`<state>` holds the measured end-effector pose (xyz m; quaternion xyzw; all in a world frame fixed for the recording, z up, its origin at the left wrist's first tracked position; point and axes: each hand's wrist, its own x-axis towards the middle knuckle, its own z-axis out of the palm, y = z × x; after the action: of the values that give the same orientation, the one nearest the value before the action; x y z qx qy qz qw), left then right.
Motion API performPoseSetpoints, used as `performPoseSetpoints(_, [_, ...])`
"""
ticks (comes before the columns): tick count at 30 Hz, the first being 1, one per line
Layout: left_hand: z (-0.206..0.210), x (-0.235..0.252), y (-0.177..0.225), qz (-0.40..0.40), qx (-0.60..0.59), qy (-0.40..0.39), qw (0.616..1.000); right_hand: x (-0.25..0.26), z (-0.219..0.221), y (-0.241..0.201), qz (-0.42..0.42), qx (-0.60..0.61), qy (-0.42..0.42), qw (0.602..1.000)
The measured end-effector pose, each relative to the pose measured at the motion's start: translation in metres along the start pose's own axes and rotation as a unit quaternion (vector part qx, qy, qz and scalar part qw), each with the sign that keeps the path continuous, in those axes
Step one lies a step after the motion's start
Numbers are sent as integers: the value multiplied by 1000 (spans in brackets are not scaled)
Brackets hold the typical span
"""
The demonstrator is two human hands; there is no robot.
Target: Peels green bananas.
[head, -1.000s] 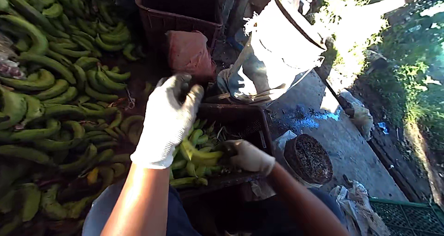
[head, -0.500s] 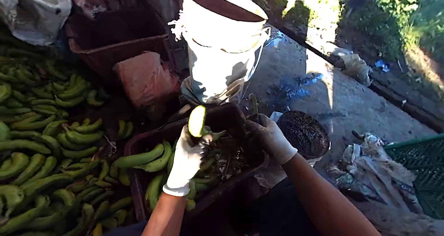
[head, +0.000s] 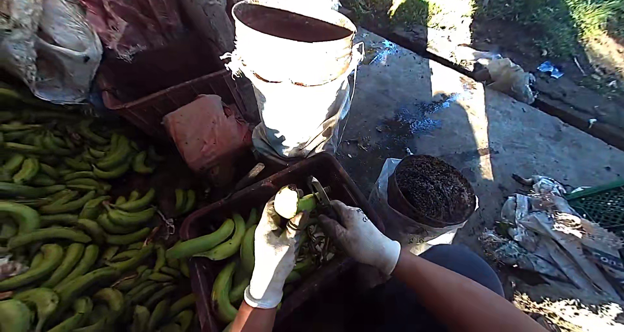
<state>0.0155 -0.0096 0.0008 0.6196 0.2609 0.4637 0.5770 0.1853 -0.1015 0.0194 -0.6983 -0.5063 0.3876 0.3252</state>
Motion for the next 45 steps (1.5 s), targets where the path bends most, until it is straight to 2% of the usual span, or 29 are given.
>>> performPoseSetpoints(3, [-4,3,10,-41,-190,49,980,9,13,24,60,-38,-63,995])
performPoseSetpoints(5, [-16,12,18,-58,-240,53,968,13,12,29,55,-67,-30,996])
performPoseSetpoints(8, [-35,13,11,-99,-230,65,966,11,1,13,-33,-57,47,997])
performPoseSetpoints(11, [-34,11,3,-125,-175,83,973,1,2,0,-170,-66,96,979])
performPoseSetpoints(14, [-25,9,12,-172,-224,90,955,-6,8,-1,-292,-106,76,947])
performPoseSetpoints(16, [-21,6,17,-208,-263,79,939,-7,15,2,-330,-142,55,932])
performPoseSetpoints(17, [-22,3,17,-205,-253,62,944,-8,17,4,-332,-144,46,931])
performPoseSetpoints(19, [-23,-4,15,-179,-192,27,965,-6,20,7,-320,-136,54,936])
performPoseSetpoints(21, [-19,-8,17,-153,-124,13,980,0,18,9,-288,-142,102,941])
performPoseSetpoints(24, [-9,-2,19,-164,-52,48,984,19,2,14,-175,-172,199,949])
performPoseSetpoints(26, [-10,-1,12,-175,-96,53,979,30,-23,21,-48,-143,226,962])
performPoseSetpoints(28, [-13,2,14,-196,-149,48,968,31,-47,28,8,-102,244,964])
performPoseSetpoints(30, [-16,7,17,-215,-199,46,955,21,-49,22,-31,-62,248,966])
performPoseSetpoints(33, [-21,10,13,-200,-245,51,947,-4,-20,-1,-136,-7,157,978])
performPoseSetpoints(36, [-20,8,16,-190,-238,69,950,-18,10,-3,-205,-44,62,976])
performPoseSetpoints(38, [-19,3,19,-185,-198,58,961,-16,20,-1,-207,-84,43,974])
performPoseSetpoints(40, [-17,-2,20,-186,-172,42,966,-6,21,2,-212,-121,104,964])
performPoseSetpoints(42, [-16,-2,13,-203,-174,26,963,10,12,9,-200,-165,208,943])
performPoseSetpoints(43, [-15,-1,9,-213,-177,24,960,19,3,13,-173,-173,251,936])
performPoseSetpoints(45, [-14,2,8,-229,-175,11,957,30,-20,22,-82,-152,284,943])
